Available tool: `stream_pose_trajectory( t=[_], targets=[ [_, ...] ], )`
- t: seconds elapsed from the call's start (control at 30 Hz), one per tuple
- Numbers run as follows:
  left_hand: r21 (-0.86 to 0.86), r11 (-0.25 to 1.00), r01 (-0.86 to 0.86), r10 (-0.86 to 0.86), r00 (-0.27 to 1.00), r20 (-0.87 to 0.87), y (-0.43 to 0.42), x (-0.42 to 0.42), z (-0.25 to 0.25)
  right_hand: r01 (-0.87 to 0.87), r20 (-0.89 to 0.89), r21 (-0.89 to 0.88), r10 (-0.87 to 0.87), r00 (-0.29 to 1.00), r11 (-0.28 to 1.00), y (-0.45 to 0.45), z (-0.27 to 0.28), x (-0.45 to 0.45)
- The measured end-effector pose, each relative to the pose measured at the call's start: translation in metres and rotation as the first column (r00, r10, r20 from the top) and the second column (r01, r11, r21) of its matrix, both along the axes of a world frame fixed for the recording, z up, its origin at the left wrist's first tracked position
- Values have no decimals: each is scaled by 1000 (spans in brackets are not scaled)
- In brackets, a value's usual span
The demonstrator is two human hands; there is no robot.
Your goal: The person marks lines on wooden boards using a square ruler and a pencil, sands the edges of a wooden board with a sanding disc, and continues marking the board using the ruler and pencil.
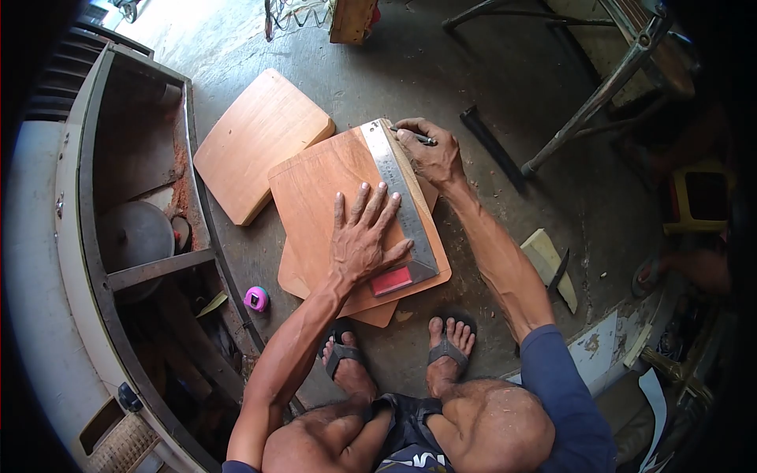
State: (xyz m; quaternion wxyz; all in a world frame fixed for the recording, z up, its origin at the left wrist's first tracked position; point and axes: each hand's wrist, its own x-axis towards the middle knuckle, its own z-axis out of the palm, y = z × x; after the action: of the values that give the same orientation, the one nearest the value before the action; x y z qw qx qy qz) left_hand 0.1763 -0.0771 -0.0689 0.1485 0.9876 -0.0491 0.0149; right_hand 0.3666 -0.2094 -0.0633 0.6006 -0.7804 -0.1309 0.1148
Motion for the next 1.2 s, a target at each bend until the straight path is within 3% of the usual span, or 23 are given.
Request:
stream_pose_trajectory(
  t=[0.07, 0.17, 0.3, 0.37, 0.4, 0.47, 0.6, 0.67, 0.73, 0.87, 0.93, 1.0, 1.13, 1.2],
  targets=[
    [4, 1000, -5, 5, 1000, 8, 0, 0, -1, 13, 107, -87, -4, 994, 996, 6, -3, 0],
    [2, 1000, 1, -1, 1000, 26, 1, -1, -3, -60, 8, -130, 62, 998, 990, 5, 2, 0],
    [14, 1000, 4, -4, 1000, 25, 1, 0, -2, -67, 48, -121, 73, 996, 990, 8, -2, 2],
    [1, 1000, 4, -4, 1000, 21, 1, 0, -1, -95, 158, -123, 114, 981, 988, 10, -2, 4],
    [-3, 1000, 10, -10, 1000, 18, 1, 0, -1, -89, 155, -127, 108, 982, 988, 7, 0, 4],
    [-9, 1000, 6, -6, 1000, 14, 1, 1, 0, -148, 121, -295, 191, 974, 944, 2, 8, 5],
    [-21, 1000, 5, -4, 1000, 20, 1, 2, 2, -311, 21, -325, 336, 942, 893, -35, 30, -19],
    [-12, 1000, 10, -9, 1000, 22, 2, 2, 3, -272, 68, -319, 308, 949, 908, -40, 30, -27],
    [-9, 1000, 22, -22, 1000, 20, 0, 2, 2, -205, 231, -286, 275, 933, 936, -32, 15, -23],
    [4, 1000, 23, -23, 999, 26, 2, 2, 2, -166, 299, -339, 273, 915, 926, 10, -4, 13],
    [-2, 1000, 28, -28, 999, 30, 1, 2, 1, -150, 240, -358, 246, 939, 922, 12, 0, 17],
    [5, 1000, 20, -20, 1000, 22, 1, 2, 1, -184, 279, -393, 308, 910, 901, 4, 1, 13],
    [-13, 1000, 11, -11, 999, 34, 2, 0, 0, -304, 227, -418, 422, 878, 856, -46, 21, -48],
    [-30, 999, 12, -11, 999, 35, 1, 1, -1, -244, 339, -370, 375, 863, 897, -60, 27, -71]
  ],
)
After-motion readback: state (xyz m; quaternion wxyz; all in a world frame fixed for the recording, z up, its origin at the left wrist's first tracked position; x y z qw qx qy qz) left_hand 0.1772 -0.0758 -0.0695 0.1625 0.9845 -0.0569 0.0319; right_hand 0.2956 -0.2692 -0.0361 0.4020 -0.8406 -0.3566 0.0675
